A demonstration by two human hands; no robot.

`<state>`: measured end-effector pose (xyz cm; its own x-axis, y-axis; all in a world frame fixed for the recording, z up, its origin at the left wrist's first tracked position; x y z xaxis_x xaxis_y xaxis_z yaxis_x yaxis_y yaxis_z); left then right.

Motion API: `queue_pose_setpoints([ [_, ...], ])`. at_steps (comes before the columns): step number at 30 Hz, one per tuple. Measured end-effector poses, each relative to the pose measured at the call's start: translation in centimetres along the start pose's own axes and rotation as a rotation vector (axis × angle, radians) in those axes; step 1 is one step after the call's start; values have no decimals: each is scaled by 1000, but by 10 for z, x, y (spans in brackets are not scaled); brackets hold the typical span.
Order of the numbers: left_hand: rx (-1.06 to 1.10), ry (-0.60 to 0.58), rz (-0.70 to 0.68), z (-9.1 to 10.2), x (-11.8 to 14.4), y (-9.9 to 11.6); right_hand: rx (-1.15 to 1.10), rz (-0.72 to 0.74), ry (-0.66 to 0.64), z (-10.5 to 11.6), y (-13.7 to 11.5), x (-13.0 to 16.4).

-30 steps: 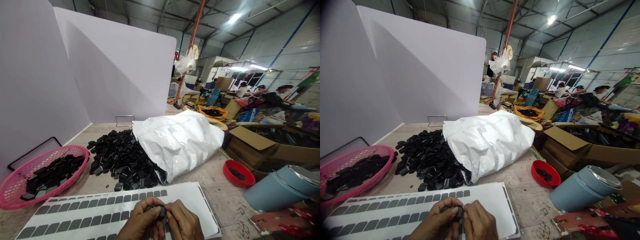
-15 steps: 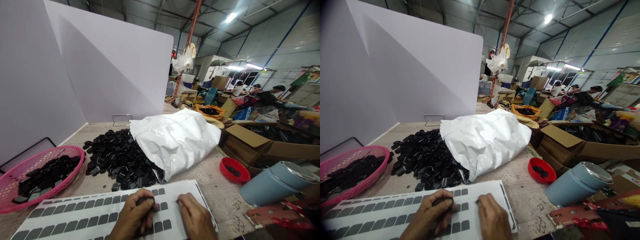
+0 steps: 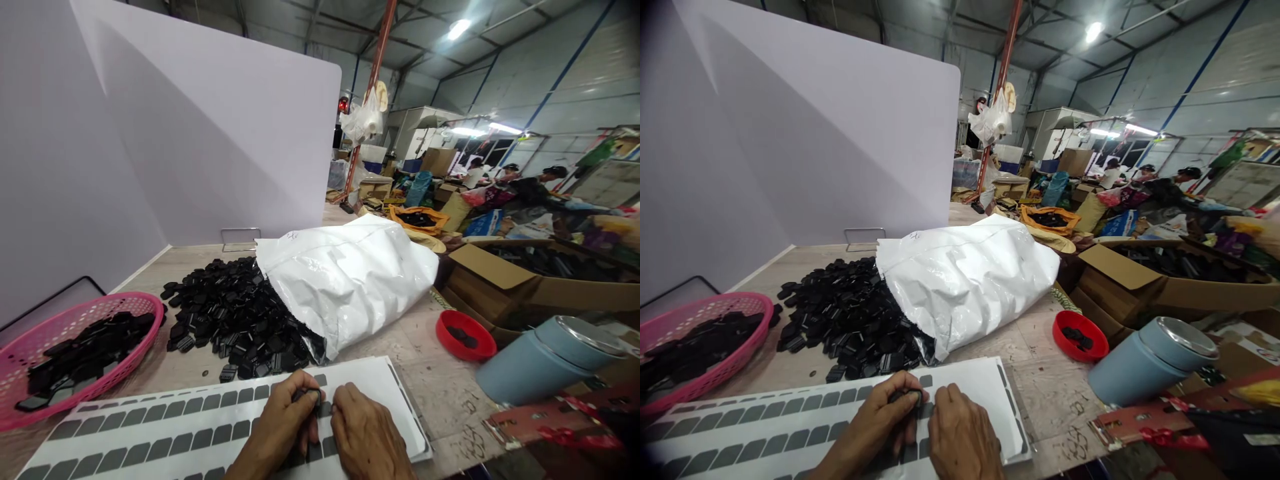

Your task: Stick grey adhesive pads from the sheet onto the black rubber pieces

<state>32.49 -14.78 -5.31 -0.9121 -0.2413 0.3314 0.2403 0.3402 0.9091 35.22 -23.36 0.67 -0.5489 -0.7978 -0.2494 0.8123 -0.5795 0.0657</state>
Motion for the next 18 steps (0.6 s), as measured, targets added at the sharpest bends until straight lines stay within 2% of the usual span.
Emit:
queue_pose_setpoints([
  [4, 25, 2, -13, 2, 1, -2, -97, 55, 1, 0, -7, 4],
  [10, 32, -8, 0, 0, 2, -2, 32, -84, 43, 7, 22, 9],
  [18, 47, -16, 2, 1, 0, -4, 68, -31, 65, 8, 5, 0],
])
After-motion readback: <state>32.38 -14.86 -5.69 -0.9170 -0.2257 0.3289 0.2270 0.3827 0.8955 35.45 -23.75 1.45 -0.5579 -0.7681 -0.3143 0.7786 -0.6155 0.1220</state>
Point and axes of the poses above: each hand's wrist, its own x-axis away from the middle knuckle, its own z-axis out of the back of the hand, y = z × x, the point moved 10 cm from there along -x, towards the middle knuckle, and after that the axes turned 11 degrees about x, right-handed, at the moved point
